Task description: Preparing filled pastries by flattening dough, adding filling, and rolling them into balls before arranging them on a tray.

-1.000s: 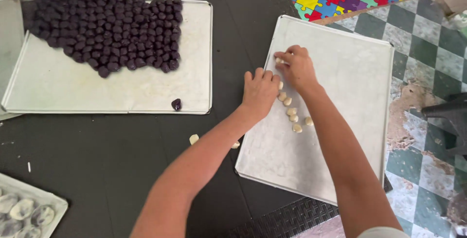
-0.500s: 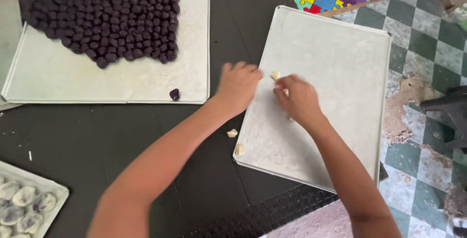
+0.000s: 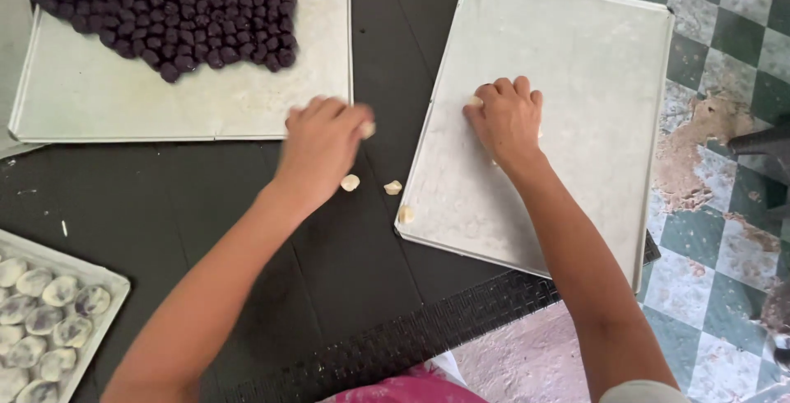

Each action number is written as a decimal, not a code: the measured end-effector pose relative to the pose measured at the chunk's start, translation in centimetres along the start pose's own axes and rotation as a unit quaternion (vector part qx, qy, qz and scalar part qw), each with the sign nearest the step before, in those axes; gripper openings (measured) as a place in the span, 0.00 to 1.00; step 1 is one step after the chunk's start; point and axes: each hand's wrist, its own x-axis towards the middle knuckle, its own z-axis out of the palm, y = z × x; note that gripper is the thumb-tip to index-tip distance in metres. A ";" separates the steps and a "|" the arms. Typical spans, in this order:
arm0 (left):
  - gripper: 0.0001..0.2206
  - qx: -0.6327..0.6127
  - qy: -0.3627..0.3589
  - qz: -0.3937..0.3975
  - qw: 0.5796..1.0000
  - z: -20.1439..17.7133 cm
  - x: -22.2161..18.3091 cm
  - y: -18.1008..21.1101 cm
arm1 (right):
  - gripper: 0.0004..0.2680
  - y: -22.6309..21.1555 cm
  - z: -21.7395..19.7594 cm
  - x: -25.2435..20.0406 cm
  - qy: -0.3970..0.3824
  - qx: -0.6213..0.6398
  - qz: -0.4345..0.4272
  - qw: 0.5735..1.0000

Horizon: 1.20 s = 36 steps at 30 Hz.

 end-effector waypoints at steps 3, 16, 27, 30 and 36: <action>0.05 0.052 -0.086 -0.031 0.994 -3.7 -6.0 -1.9 | 0.03 1.3 1.3 1.2 0.031 0.040 0.024 0.998; 0.08 -0.028 0.035 0.094 0.995 7.2 5.8 4.7 | 0.06 -0.1 -5.4 -3.7 -0.106 0.218 0.046 0.969; 0.06 -0.105 0.045 0.069 0.991 15.7 6.4 5.7 | 0.05 -0.1 -4.9 -3.7 -0.031 0.305 0.129 0.943; 0.07 -0.194 0.013 0.092 0.977 11.7 1.3 1.9 | 0.11 -6.8 -9.5 -6.9 -0.124 0.447 0.090 0.881; 0.13 -0.393 -0.038 0.122 0.911 9.0 4.9 6.1 | 0.11 -5.2 -9.6 -9.0 -0.097 0.306 0.031 0.946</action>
